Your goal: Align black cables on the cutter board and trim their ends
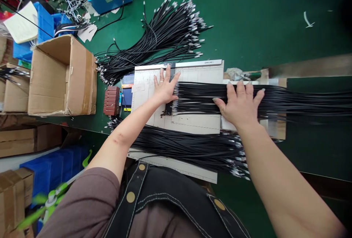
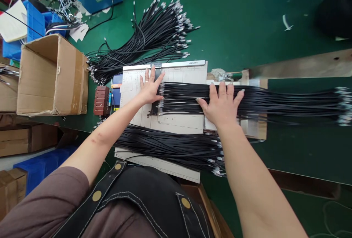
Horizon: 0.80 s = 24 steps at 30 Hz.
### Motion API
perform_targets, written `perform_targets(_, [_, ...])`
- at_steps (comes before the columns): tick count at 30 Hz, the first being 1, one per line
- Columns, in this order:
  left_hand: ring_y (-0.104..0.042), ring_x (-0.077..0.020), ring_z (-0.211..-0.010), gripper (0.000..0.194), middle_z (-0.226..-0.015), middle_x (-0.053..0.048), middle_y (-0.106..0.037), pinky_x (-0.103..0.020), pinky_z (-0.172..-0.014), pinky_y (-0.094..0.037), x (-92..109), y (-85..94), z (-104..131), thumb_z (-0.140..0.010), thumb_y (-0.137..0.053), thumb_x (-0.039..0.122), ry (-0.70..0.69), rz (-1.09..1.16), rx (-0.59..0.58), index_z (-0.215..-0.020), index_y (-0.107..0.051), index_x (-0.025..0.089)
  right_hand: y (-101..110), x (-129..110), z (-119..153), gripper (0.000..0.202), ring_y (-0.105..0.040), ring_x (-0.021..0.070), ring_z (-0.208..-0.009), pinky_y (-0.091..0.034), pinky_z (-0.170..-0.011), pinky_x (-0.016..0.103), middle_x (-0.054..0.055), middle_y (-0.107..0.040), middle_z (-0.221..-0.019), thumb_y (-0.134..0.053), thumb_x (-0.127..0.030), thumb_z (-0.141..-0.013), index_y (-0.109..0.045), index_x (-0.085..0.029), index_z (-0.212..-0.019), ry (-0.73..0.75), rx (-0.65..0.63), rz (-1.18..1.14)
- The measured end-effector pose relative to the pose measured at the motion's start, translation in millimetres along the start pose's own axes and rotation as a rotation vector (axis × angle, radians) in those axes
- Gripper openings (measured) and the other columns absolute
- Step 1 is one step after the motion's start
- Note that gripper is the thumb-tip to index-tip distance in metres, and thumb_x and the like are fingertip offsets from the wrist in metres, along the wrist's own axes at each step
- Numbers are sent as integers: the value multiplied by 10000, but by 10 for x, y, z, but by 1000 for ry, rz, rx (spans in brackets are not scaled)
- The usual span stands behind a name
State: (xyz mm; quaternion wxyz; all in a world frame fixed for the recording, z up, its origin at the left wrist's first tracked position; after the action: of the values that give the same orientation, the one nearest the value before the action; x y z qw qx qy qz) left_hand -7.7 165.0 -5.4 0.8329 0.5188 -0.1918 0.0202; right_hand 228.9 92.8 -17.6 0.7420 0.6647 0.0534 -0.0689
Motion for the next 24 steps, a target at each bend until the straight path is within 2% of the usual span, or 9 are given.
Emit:
perform_targets(3, [206, -401, -1524, 1100, -1708, -26, 130, -679, -1186, 64, -30, 16, 97, -715, -826, 363, 45, 28, 5, -1599, -172, 366, 9, -13, 3, 743, -199, 393, -1484, -154, -1168, 692, 258, -296, -1594, -215, -568, -997, -361, -68, -1527, 1, -13, -7])
perform_targets(6, [196, -400, -1527, 1161, -1706, -20, 139, -673, -1195, 46, -72, -103, 188, -681, -847, 448, 95, 78, -37, -1602, -141, 385, 27, -28, 8, 741, -191, 397, -1484, -139, -1177, 678, 258, -275, -1603, -217, -552, -999, -356, -55, -1530, -4, -27, -7])
perform_targets(10, [183, -395, -1530, 1163, -1703, -30, 154, -645, -1213, 26, -184, -233, 223, -698, -829, 449, 183, 126, -62, -1609, -111, 372, 45, -36, 10, 727, -195, 388, -1483, -154, -1172, 680, 253, -277, -1605, -242, -539, -997, -343, -65, -1539, -11, -41, 4])
perform_targets(14, [157, -375, -1539, 1139, -1698, -47, 174, -598, -1227, -2, -302, -191, 278, -711, -821, 403, 215, 150, -74, -1608, -120, 367, 43, -32, 5, 729, -188, 390, -1485, -143, -1176, 671, 261, -268, -1606, -249, -531, -1000, -342, -44, -1535, -12, -54, 16])
perform_targets(17, [162, -376, -1535, 1133, -1685, -109, 202, -591, -1220, -23, -404, -155, 393, -736, -801, 457, 230, 178, -82, -1615, -99, 325, 30, -31, 1, 742, -177, 398, -1488, -127, -1178, 672, 262, -258, -1609, -237, -544, -1002, -343, -39, -1535, -7, -58, -1])
perform_targets(20, [194, -377, -1524, 1183, -1672, -153, 219, -586, -1212, 17, -463, -192, 493, -720, -796, 554, 239, 165, -70, -1621, -78, 281, 19, -22, -3, 746, -171, 400, -1491, -113, -1182, 669, 259, -256, -1611, -235, -550, -1002, -345, -39, -1536, -12, -51, -13])
perform_targets(24, [201, -371, -1525, 1183, -1677, -126, 219, -594, -1205, 63, -394, -292, 514, -711, -791, 575, 232, 124, -23, -1619, -85, 297, 17, -18, -3, 741, -168, 394, -1496, -109, -1186, 665, 254, -259, -1613, -233, -549, -1000, -346, -50, -1536, -20, -52, -20])
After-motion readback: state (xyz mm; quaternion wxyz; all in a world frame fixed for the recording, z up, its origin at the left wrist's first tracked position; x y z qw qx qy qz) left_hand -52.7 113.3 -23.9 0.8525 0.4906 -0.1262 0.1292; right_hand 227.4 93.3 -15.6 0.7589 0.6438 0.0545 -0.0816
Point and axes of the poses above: each hand's wrist, its own z-axis away from the middle knuckle, its own y-axis out of the back of the hand, x = y × z, the point moved 9 cm from there along -z, towards the middle knuckle
